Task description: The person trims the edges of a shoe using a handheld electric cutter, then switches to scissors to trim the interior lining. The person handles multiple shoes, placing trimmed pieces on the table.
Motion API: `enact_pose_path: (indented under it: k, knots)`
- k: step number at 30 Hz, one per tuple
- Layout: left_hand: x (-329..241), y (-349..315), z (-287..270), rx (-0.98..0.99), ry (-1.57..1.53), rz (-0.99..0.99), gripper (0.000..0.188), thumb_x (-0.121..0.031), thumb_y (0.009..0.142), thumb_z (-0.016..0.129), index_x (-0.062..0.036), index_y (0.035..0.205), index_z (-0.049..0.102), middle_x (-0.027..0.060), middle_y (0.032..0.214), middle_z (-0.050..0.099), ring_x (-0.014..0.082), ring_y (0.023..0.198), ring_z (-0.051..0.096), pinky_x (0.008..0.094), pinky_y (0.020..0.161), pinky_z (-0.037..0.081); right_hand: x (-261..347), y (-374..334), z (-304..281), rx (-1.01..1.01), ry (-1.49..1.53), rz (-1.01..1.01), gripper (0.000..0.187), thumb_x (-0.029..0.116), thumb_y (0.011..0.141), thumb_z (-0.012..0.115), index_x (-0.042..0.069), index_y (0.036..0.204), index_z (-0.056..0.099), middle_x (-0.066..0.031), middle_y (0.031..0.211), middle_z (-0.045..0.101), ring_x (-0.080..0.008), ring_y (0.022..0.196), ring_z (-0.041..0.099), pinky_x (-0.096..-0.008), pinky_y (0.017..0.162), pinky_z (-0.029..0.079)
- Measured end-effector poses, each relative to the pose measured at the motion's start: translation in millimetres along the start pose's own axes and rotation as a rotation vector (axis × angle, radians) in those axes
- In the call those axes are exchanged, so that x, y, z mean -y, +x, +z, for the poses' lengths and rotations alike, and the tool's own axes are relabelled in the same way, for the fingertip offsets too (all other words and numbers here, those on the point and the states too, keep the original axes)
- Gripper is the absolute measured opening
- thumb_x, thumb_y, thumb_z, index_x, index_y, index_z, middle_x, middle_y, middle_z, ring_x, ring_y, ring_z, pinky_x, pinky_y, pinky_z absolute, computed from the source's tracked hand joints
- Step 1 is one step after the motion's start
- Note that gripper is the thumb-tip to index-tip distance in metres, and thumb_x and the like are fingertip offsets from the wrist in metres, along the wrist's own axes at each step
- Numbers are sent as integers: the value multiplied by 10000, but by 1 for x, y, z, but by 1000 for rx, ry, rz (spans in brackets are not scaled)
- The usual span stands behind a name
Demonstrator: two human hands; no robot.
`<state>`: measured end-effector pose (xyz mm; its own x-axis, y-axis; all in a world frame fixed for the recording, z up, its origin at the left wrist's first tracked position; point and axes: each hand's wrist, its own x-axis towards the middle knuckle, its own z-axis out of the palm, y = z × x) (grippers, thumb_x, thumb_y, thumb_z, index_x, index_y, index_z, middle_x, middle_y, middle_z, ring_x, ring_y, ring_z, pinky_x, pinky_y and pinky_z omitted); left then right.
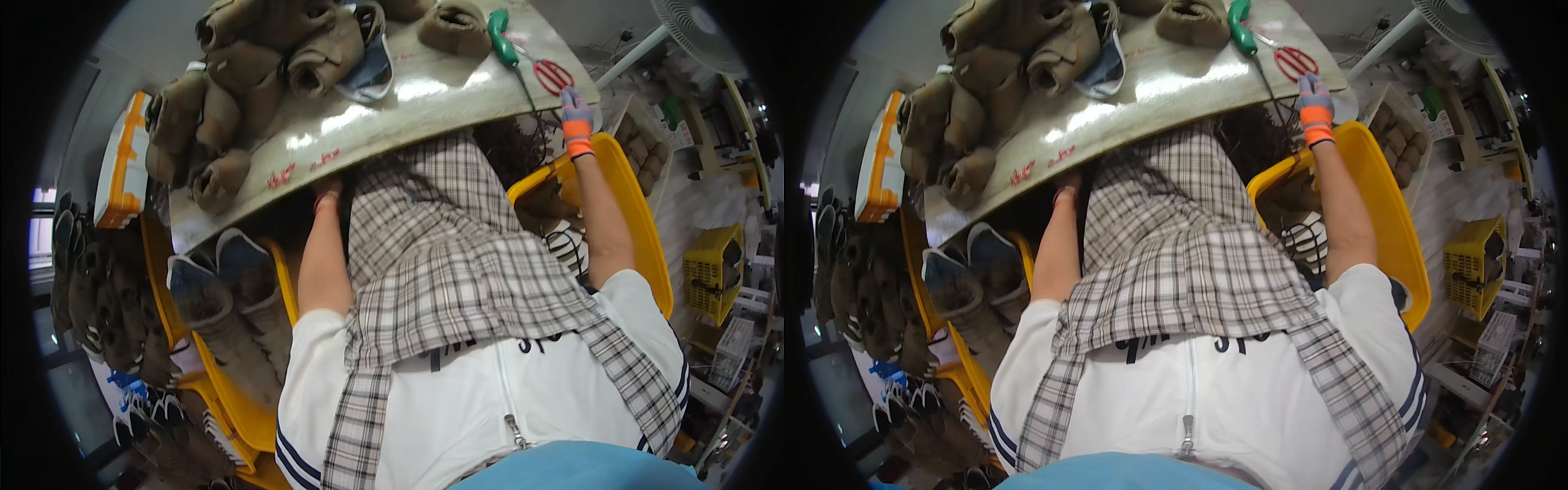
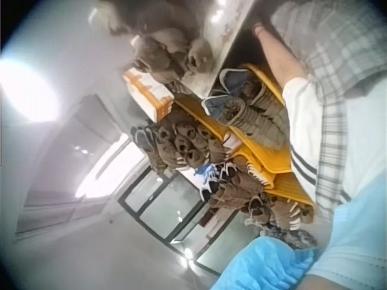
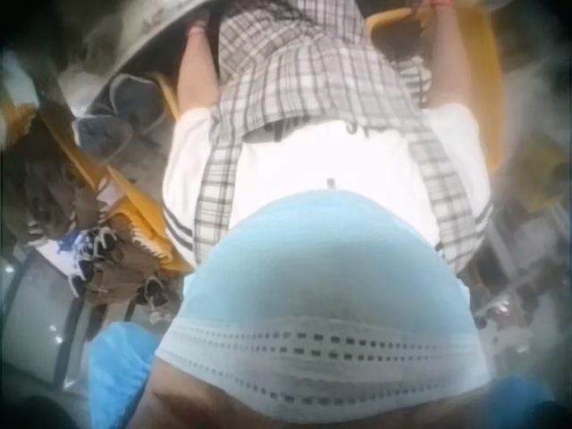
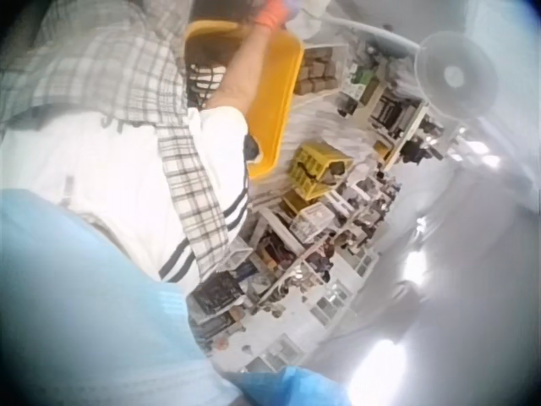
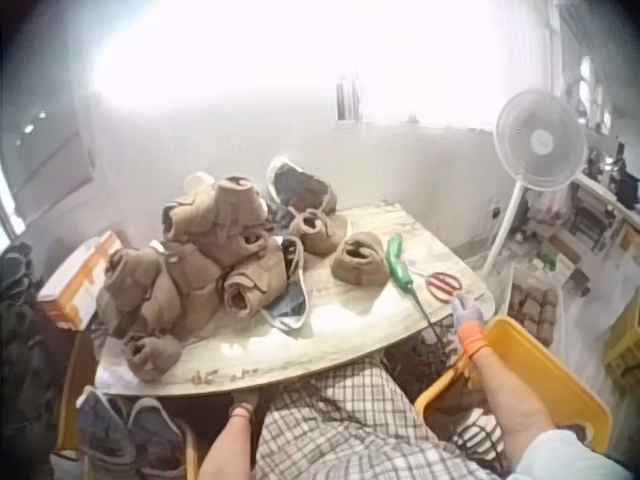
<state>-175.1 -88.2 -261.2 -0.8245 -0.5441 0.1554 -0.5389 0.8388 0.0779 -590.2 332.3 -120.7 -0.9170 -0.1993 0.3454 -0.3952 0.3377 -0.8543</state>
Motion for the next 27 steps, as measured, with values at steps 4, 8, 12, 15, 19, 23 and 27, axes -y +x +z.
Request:
enact_pose_path:
  k: [4, 8, 12, 15, 19, 23, 27]
  knots:
    - [-20, -12, -10, -144, -95, -203, 501, -444, 814, 536, -143, 1215, 529, 135, 1206, 544, 323, 1116, 505, 449, 934, 391, 15, 15, -3, -12, -434, -29, 415, 364, 858, 562, 78, 1157, 595, -138, 1164, 595, -278, 1053, 572, -341, 914, 426]
    - [-140, -22, -122, 139, -665, 52, 431, -331, 758, 623, -88, 1113, 597, 178, 1020, 623, 338, 1008, 568, 381, 878, 445, -17, 51, 1, -42, -678, -108, 393, 325, 864, 525, 81, 1165, 587, -143, 1197, 570, -307, 1112, 521, -370, 966, 392]
    - [-187, -15, -132, 438, -464, 488, 552, -219, 787, 547, -166, 1325, 434, 178, 1250, 509, 341, 1113, 513, 391, 926, 428, -26, 70, 18, 55, -888, -149, 452, 383, 876, 473, 112, 1231, 544, -144, 1245, 540, -299, 1187, 463, -404, 1009, 344]
    - [-147, 2, -54, 119, -277, 299, 491, -239, 834, 482, -161, 1318, 451, 168, 1286, 498, 346, 1129, 505, 433, 959, 395, 16, 59, 40, 110, -1185, -205, 456, 392, 884, 449, 130, 1248, 532, -133, 1255, 538, -296, 1209, 445, -419, 1006, 340]
    - [-79, 12, -26, 152, -233, -23, 435, -303, 892, 435, -118, 1281, 494, 172, 1300, 487, 329, 1191, 463, 452, 993, 363, -1, 71, 38, 128, -989, -202, 422, 348, 881, 493, 158, 1256, 530, -140, 1202, 564, -315, 1149, 488, -399, 946, 398]
    - [-51, -65, -26, 164, -16, -482, 444, -368, 883, 463, -66, 1195, 552, 209, 1221, 528, 332, 1131, 505, 458, 930, 409, 4, 74, 50, 104, -1067, -241, 426, 342, 875, 501, 105, 1227, 541, -131, 1147, 587, -302, 1032, 548, -396, 902, 421]
    - [-103, -67, -164, 612, -179, -152, 358, -327, 874, 507, -7, 960, 643, 198, 925, 640, 337, 878, 614, 396, 742, 493, -2, 72, 44, -5, -1059, -170, 423, 350, 841, 530, 92, 1173, 578, -117, 1095, 598, -297, 973, 565, -396, 851, 451]
